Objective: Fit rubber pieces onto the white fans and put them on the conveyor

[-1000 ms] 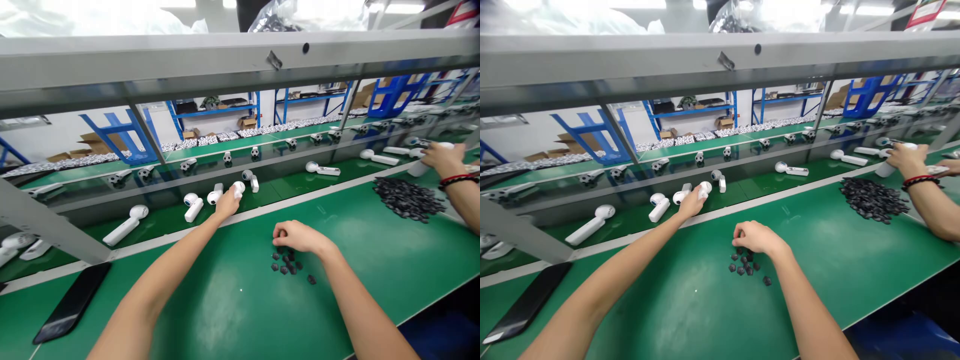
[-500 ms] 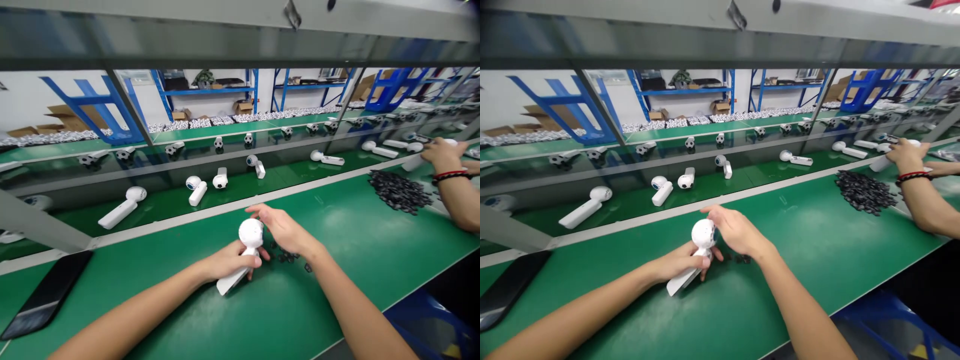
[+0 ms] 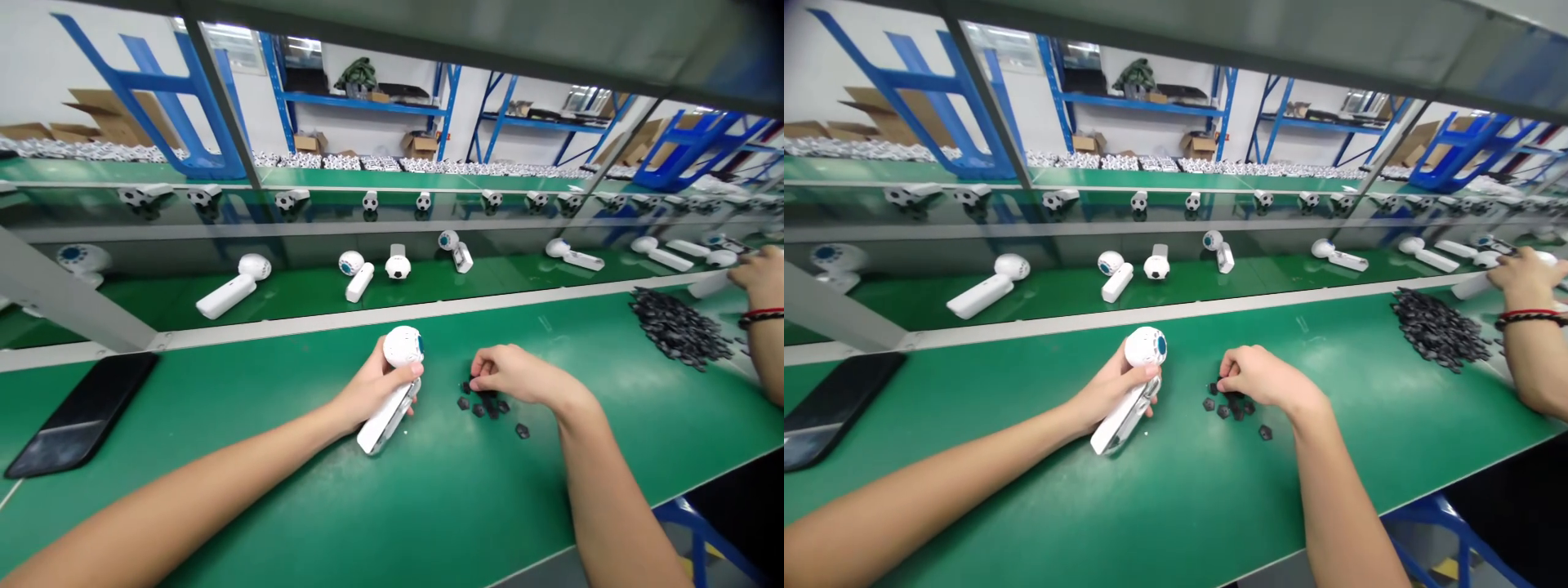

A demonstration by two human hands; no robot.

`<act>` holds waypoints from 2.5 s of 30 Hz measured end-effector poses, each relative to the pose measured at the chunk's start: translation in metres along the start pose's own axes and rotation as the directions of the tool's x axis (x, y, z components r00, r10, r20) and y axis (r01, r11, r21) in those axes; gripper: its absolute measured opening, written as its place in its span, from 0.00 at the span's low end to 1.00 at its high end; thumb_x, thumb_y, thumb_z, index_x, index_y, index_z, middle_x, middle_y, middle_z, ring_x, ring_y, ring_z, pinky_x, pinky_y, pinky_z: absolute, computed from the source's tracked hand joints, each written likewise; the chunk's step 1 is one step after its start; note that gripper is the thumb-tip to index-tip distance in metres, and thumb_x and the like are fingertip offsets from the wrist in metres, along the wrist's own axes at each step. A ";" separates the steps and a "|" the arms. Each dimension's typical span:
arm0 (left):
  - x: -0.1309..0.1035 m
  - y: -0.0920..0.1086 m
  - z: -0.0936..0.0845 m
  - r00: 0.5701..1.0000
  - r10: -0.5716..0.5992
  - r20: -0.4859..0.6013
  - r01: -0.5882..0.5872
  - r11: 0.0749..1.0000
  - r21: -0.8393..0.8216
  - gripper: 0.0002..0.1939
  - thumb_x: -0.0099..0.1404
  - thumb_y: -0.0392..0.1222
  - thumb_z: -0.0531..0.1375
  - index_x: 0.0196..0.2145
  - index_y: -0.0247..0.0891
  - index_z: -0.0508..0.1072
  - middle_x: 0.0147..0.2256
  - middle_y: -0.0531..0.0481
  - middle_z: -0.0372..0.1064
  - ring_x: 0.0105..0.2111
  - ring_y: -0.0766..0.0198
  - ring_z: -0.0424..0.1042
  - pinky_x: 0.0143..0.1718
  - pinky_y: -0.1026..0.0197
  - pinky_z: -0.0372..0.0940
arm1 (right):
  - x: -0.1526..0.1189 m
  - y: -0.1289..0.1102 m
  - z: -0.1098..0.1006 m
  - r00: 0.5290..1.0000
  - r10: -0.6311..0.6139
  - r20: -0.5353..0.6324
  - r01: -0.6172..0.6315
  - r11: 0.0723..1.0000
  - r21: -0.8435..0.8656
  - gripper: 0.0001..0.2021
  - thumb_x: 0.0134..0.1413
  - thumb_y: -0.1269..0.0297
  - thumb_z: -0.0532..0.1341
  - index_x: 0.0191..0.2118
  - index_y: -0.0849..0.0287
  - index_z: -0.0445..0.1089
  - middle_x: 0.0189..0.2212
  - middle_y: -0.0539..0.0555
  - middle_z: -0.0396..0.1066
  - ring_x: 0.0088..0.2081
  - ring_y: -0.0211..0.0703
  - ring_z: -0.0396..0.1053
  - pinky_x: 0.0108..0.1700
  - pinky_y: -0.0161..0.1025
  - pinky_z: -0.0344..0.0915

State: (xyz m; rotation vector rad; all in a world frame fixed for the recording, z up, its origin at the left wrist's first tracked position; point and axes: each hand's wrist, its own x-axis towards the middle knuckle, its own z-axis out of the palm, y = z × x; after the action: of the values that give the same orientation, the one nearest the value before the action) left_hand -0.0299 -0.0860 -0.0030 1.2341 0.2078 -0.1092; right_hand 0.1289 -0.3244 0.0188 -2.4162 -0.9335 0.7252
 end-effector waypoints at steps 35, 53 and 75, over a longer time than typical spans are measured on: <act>0.003 -0.001 -0.001 0.987 0.131 -0.091 -0.115 0.980 0.162 0.39 0.60 0.60 0.71 0.58 0.46 0.54 0.34 0.55 0.66 0.24 0.64 0.70 0.20 0.61 0.70 | 0.032 -0.071 0.064 0.859 -0.263 -0.440 0.346 0.931 0.117 0.11 0.64 0.59 0.63 0.31 0.54 0.66 0.29 0.49 0.74 0.31 0.43 0.68 0.33 0.37 0.61; 0.014 0.008 -0.023 0.960 0.277 -0.043 -0.228 0.861 0.455 0.27 0.61 0.59 0.70 0.50 0.38 0.74 0.42 0.48 0.75 0.40 0.58 0.73 0.42 0.58 0.66 | -0.012 -0.030 -0.003 0.971 -0.037 0.235 0.051 0.997 -0.057 0.08 0.57 0.57 0.68 0.40 0.52 0.73 0.26 0.46 0.73 0.29 0.42 0.70 0.29 0.38 0.59; 0.015 0.007 -0.025 0.989 0.141 -0.038 -0.142 0.989 -0.027 0.26 0.65 0.57 0.68 0.51 0.42 0.63 0.39 0.50 0.75 0.26 0.66 0.75 0.29 0.61 0.71 | 0.005 -0.062 0.033 0.984 -0.171 -0.043 0.176 0.961 0.214 0.07 0.61 0.55 0.68 0.39 0.51 0.78 0.34 0.51 0.83 0.37 0.48 0.79 0.36 0.40 0.72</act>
State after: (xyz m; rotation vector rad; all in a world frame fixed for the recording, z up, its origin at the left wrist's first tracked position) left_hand -0.0168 -0.0601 -0.0075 1.2184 0.1516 0.0394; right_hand 0.0824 -0.2717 0.0273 -2.1188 -0.9880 0.6935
